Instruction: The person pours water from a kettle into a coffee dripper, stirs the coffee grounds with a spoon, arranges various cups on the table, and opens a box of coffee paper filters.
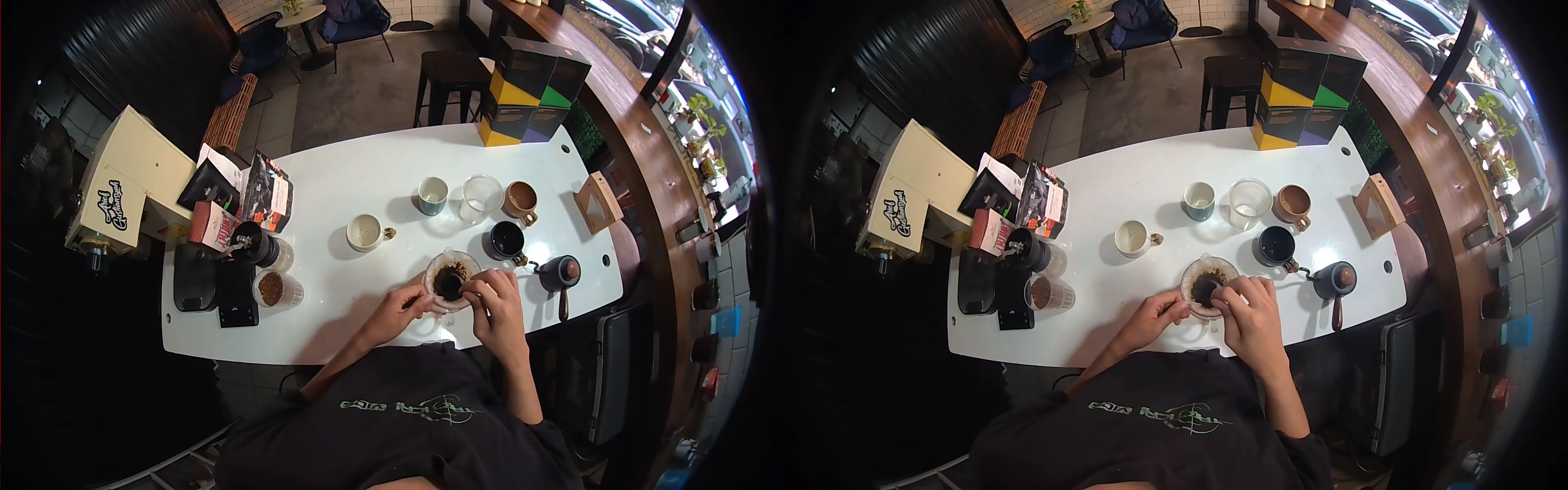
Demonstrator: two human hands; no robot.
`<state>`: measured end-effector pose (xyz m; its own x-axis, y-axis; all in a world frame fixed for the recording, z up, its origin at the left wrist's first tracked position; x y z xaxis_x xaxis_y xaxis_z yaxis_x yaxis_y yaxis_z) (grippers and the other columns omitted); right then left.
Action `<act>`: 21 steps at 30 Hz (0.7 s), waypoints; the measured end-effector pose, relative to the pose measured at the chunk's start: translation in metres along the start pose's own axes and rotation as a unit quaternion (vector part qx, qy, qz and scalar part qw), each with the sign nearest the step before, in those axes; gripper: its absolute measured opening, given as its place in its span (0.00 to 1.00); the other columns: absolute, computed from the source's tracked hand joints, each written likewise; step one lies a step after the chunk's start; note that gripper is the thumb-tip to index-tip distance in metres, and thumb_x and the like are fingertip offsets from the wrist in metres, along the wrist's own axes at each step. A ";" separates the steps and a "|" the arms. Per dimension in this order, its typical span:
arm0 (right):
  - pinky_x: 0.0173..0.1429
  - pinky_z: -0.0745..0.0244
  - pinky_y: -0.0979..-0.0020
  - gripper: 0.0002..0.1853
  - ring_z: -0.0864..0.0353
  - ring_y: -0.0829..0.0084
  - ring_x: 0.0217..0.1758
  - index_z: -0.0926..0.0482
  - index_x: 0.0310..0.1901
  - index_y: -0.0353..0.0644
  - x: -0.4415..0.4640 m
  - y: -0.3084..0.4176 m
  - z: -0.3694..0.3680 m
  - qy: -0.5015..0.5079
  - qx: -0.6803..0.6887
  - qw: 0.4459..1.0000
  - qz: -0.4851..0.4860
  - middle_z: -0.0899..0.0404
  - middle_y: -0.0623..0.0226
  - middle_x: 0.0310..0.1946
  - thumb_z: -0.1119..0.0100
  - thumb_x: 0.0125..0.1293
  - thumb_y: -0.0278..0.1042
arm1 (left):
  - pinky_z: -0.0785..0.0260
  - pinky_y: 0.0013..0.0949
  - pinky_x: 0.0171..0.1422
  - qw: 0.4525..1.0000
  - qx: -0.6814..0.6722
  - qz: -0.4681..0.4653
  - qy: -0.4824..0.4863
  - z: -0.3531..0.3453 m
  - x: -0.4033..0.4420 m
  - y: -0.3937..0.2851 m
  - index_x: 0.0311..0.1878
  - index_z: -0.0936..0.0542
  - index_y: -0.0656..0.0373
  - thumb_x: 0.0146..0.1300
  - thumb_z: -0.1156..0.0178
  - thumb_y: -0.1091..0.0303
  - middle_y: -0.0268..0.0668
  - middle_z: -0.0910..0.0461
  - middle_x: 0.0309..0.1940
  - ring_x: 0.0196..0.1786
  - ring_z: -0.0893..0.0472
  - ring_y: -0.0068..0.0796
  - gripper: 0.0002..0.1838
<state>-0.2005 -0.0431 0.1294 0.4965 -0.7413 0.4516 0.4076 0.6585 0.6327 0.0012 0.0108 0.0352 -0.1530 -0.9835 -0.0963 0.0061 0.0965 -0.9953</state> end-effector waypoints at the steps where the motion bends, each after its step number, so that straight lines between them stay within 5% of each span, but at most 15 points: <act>1: 0.53 0.33 0.61 0.05 0.23 0.58 0.42 0.20 0.36 0.39 0.000 0.000 0.000 -0.014 -0.016 1.000 -0.005 0.21 0.63 0.35 0.37 0.58 0.20 | 0.33 0.25 0.39 1.000 -0.009 0.002 -0.002 -0.001 0.000 0.000 0.37 0.24 0.64 0.78 0.45 0.62 0.27 0.26 0.28 0.32 0.30 0.15 0.15; 5: 0.52 0.33 0.61 0.05 0.24 0.59 0.40 0.19 0.37 0.40 0.000 -0.001 0.003 -0.023 0.005 1.000 0.008 0.22 0.65 0.34 0.37 0.59 0.22 | 0.33 0.25 0.39 1.000 -0.010 0.002 -0.003 0.002 0.000 0.001 0.37 0.23 0.65 0.77 0.45 0.63 0.27 0.27 0.27 0.32 0.30 0.15 0.15; 7: 0.51 0.34 0.61 0.05 0.24 0.59 0.40 0.20 0.36 0.40 0.000 -0.004 0.000 0.003 0.020 1.000 0.010 0.22 0.64 0.34 0.37 0.59 0.22 | 0.32 0.24 0.47 0.999 -0.001 0.036 0.039 0.005 -0.001 0.002 0.43 0.23 0.62 0.79 0.47 0.61 0.28 0.24 0.35 0.38 0.28 0.16 0.13; 21: 0.51 0.32 0.61 0.05 0.23 0.58 0.43 0.19 0.37 0.40 0.002 -0.004 0.006 -0.020 0.005 1.000 0.001 0.21 0.62 0.36 0.37 0.59 0.20 | 0.32 0.24 0.46 0.999 0.000 0.034 0.033 0.006 0.000 0.004 0.44 0.23 0.63 0.79 0.46 0.62 0.27 0.24 0.35 0.38 0.29 0.15 0.13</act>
<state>-0.2059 -0.0477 0.1311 0.4667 -0.7449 0.4767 0.3996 0.6585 0.6378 0.0069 0.0106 0.0310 -0.2166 -0.9627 -0.1622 0.0179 0.1622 -0.9866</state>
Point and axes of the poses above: each hand's wrist, its own x-axis towards the middle knuckle, its own z-axis out of the back of the hand, y = z × x, the point moved 1 cm from there along x, towards the middle knuckle
